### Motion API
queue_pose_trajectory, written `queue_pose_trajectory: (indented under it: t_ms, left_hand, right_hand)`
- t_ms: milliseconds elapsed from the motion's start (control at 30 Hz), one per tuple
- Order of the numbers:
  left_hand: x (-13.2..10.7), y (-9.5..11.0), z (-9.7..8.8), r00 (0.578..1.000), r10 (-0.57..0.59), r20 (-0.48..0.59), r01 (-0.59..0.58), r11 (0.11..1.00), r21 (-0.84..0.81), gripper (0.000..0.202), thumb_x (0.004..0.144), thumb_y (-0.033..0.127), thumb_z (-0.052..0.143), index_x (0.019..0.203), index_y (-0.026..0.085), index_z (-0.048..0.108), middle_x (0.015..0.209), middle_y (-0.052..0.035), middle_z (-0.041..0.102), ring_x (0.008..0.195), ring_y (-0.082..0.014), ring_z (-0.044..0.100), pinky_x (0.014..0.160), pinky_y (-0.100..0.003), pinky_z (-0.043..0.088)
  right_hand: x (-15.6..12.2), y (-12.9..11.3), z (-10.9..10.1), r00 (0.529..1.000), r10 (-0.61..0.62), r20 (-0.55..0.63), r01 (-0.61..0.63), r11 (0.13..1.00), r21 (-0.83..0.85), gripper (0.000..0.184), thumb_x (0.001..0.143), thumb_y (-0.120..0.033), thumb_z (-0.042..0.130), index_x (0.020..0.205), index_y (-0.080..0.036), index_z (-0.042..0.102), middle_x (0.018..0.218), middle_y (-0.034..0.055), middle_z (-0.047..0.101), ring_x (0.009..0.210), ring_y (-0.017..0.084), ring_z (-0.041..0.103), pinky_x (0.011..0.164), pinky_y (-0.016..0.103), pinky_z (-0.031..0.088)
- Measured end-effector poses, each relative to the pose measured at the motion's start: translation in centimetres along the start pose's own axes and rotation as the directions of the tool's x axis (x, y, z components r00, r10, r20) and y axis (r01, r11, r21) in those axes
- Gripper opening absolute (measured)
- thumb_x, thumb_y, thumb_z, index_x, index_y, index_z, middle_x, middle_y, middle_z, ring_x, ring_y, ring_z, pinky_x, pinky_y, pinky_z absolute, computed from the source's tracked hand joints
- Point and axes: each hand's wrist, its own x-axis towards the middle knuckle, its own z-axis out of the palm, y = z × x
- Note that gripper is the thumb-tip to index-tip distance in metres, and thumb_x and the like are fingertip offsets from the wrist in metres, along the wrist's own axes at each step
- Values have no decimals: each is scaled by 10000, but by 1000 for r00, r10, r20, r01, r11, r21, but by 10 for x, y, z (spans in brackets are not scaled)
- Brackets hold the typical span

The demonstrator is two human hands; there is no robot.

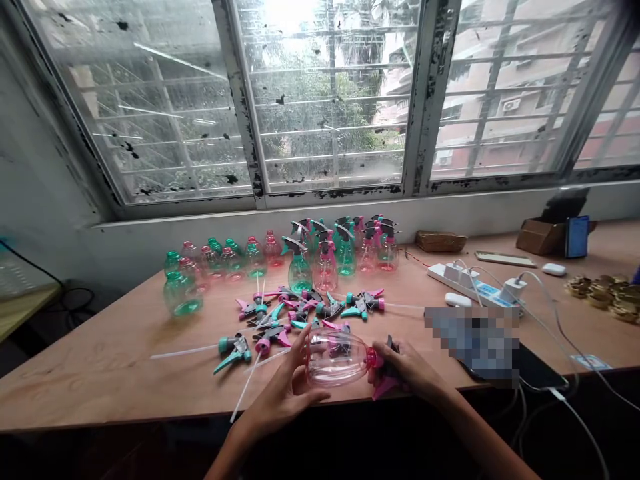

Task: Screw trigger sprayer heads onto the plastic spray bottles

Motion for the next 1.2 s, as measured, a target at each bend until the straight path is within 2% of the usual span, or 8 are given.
queue_pose_trajectory:
  t_ms: [67, 200, 333, 567, 767, 967, 1133, 1200]
  left_hand:
    - [0, 4, 0, 999, -34, 18, 35, 999, -30, 1121, 823, 387, 832, 1618, 439, 42, 1731, -55, 157, 1557, -352, 252, 1226, -491, 344]
    - [0, 10, -1, 998, -63, 22, 64, 998, -23, 1028, 889, 491, 738, 1632, 387, 34, 1728, -63, 181, 1576, -332, 204, 1269, -502, 238]
    - [0, 9, -2, 998, -63, 6, 63, 998, 0, 1019, 896, 518, 721, 1629, 398, 24, 1743, -60, 113, 1572, -337, 218, 1264, -523, 241]
    - [1, 14, -2, 999, -42, 32, 42, 999, 11, 1091, 868, 440, 777, 1598, 486, -33, 1753, -8, 4, 1576, -356, 203, 1235, -487, 313]
    - [-2, 17, -1, 998, -63, 8, 63, 998, -31, 1182, 823, 480, 808, 1609, 431, -73, 1744, -52, 117, 1580, -366, 173, 1253, -513, 262]
    - [-1, 14, -3, 994, -98, 43, 100, 993, -69, 1072, 828, 528, 785, 1621, 430, 70, 1720, -41, 219, 1591, -360, 107, 1242, -525, 281]
    - [0, 9, -4, 997, -60, 47, 62, 997, -38, 1028, 780, 455, 853, 1579, 487, 208, 1709, -36, 226, 1486, -340, 395, 1155, -499, 436]
    - [0, 10, -5, 997, -57, 54, 56, 998, 11, 968, 774, 409, 870, 1545, 492, 291, 1691, -26, 263, 1438, -325, 460, 1125, -476, 478]
  right_hand:
    - [0, -1, 0, 1000, -14, 15, 14, 1000, -4, 722, 827, -814, 570, 668, -128, 727, 618, 84, 744, 421, 126, 566, 367, 212, 306]
    - [-2, -2, 0, 997, -52, 51, 51, 999, 17, 597, 817, -741, 666, 756, -148, 700, 694, 76, 775, 515, 162, 634, 440, 231, 389]
    - [-4, -2, -2, 997, -39, 61, 37, 999, 37, 462, 754, -593, 821, 836, -156, 694, 739, 64, 792, 646, 217, 706, 597, 280, 493]
    - [-5, -9, 0, 995, -69, 71, 69, 998, 9, 515, 830, -656, 709, 725, -152, 711, 686, 59, 761, 600, 189, 654, 580, 275, 451]
    - [-2, -4, 0, 994, -72, 81, 68, 996, 49, 495, 828, -646, 732, 764, -156, 695, 706, 64, 769, 618, 192, 666, 593, 273, 457]
    - [-4, -2, 0, 994, -66, 82, 60, 996, 70, 487, 813, -637, 752, 770, -155, 693, 694, 58, 767, 621, 195, 675, 601, 270, 468]
    - [-5, -6, -2, 991, -78, 108, 83, 995, -46, 545, 868, -652, 673, 687, -141, 730, 621, 56, 741, 528, 169, 618, 525, 256, 406]
    - [-7, -8, -2, 992, -69, 106, 77, 994, -73, 578, 879, -667, 644, 659, -140, 735, 611, 64, 739, 524, 170, 613, 513, 259, 398]
